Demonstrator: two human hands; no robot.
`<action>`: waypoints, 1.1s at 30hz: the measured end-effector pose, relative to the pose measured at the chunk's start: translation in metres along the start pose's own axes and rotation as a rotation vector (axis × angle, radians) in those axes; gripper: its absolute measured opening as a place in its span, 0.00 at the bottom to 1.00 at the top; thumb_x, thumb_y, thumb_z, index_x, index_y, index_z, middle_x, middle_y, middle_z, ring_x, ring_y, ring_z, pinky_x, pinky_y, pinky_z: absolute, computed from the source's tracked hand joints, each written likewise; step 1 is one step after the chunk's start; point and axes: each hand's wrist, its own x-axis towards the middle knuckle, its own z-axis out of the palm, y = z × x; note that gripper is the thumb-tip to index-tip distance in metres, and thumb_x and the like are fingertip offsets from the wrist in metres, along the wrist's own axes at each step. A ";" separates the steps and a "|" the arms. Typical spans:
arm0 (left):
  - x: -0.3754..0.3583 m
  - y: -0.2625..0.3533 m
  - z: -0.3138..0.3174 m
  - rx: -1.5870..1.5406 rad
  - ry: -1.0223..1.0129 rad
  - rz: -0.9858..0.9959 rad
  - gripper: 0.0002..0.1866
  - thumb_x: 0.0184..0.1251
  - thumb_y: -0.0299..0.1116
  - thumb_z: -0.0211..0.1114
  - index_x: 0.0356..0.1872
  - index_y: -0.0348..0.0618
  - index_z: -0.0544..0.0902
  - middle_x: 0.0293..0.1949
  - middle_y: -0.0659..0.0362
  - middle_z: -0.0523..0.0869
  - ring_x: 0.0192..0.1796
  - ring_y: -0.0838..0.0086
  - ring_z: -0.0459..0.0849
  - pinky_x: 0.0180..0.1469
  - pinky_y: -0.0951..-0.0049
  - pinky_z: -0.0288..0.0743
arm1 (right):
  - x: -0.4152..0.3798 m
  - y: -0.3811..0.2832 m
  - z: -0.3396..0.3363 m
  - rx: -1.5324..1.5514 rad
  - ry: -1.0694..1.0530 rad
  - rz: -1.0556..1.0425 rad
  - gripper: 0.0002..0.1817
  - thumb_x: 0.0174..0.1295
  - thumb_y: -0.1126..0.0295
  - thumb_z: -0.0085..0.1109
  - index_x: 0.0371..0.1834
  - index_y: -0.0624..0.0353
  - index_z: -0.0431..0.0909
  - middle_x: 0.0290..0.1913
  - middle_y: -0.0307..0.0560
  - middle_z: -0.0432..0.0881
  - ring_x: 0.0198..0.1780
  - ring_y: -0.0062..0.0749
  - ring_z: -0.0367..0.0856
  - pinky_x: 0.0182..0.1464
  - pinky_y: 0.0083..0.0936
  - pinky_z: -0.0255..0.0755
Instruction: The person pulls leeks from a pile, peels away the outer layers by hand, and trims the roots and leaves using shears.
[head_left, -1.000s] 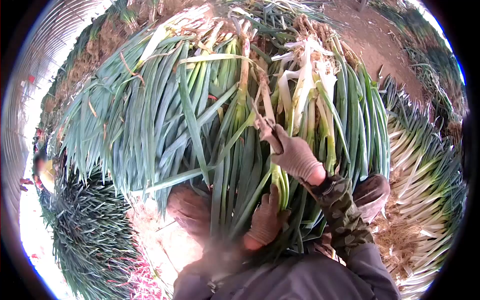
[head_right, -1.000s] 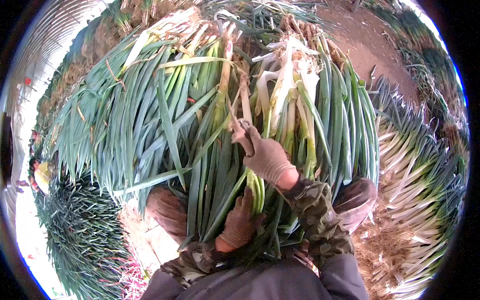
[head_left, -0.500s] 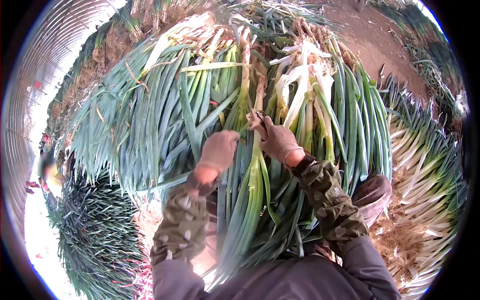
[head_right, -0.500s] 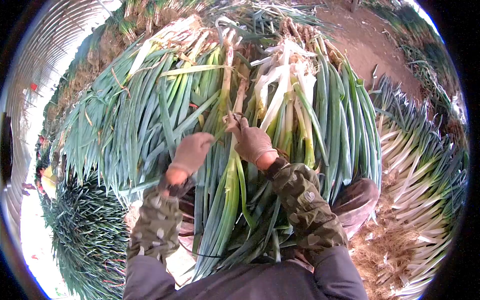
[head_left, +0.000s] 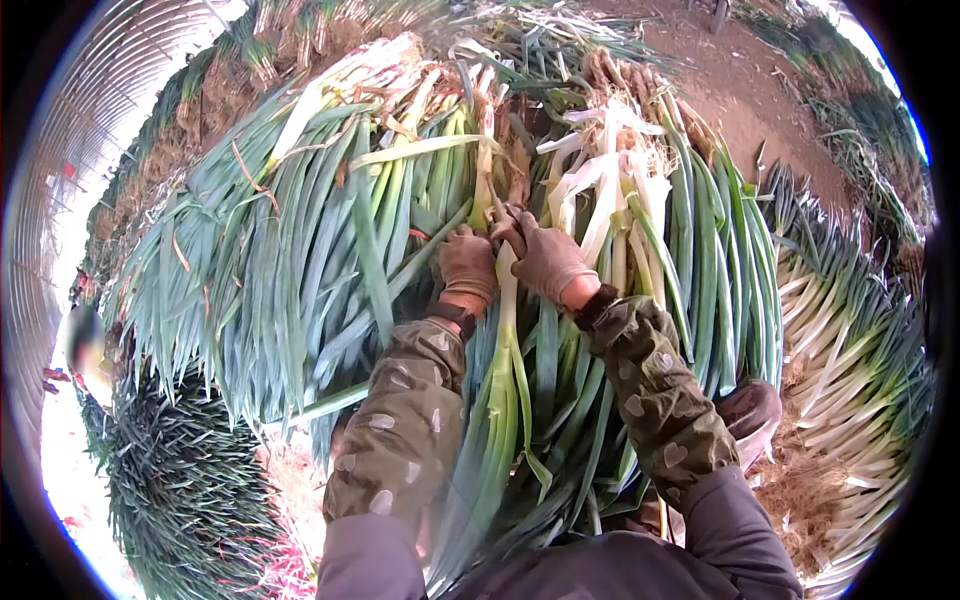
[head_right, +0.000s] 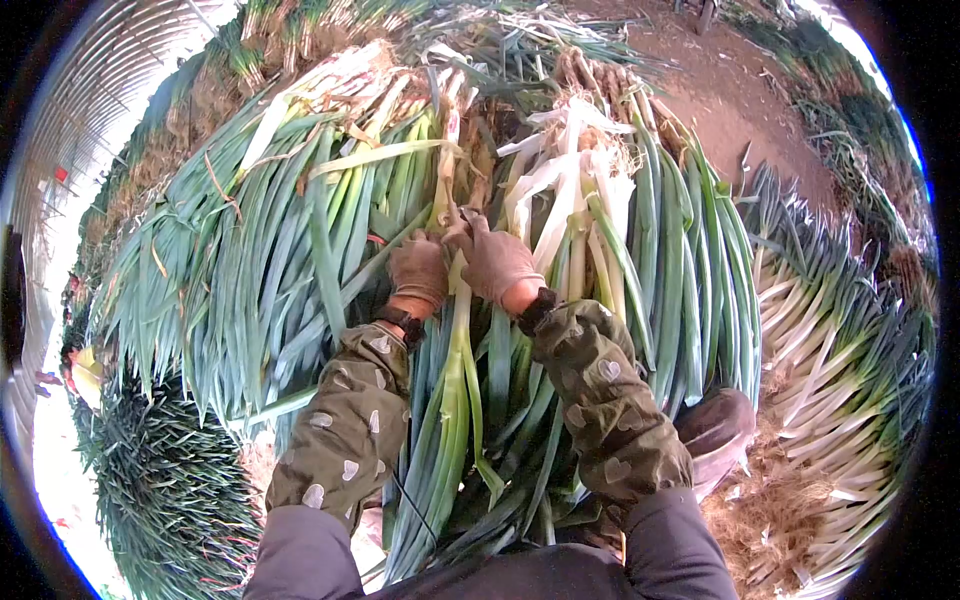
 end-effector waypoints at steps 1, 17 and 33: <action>0.005 0.000 0.009 0.006 0.014 -0.023 0.16 0.60 0.38 0.70 0.49 0.46 0.85 0.50 0.55 0.84 0.55 0.60 0.83 0.50 0.58 0.79 | 0.004 0.000 -0.002 0.011 0.002 0.004 0.30 0.68 0.58 0.56 0.66 0.66 0.63 0.39 0.69 0.86 0.45 0.66 0.86 0.49 0.53 0.77; 0.009 0.016 0.017 0.010 0.019 -0.161 0.17 0.67 0.39 0.66 0.53 0.42 0.81 0.52 0.53 0.80 0.57 0.56 0.81 0.50 0.52 0.79 | 0.110 0.012 -0.002 0.018 0.147 -0.001 0.26 0.74 0.53 0.51 0.58 0.67 0.71 0.41 0.68 0.87 0.48 0.64 0.86 0.51 0.51 0.78; 0.029 0.028 0.026 -0.014 0.015 -0.278 0.16 0.68 0.39 0.66 0.53 0.46 0.80 0.53 0.54 0.82 0.57 0.57 0.80 0.51 0.54 0.78 | 0.049 0.001 -0.030 0.125 -0.101 0.076 0.30 0.61 0.60 0.61 0.65 0.64 0.71 0.49 0.66 0.86 0.54 0.59 0.85 0.58 0.43 0.77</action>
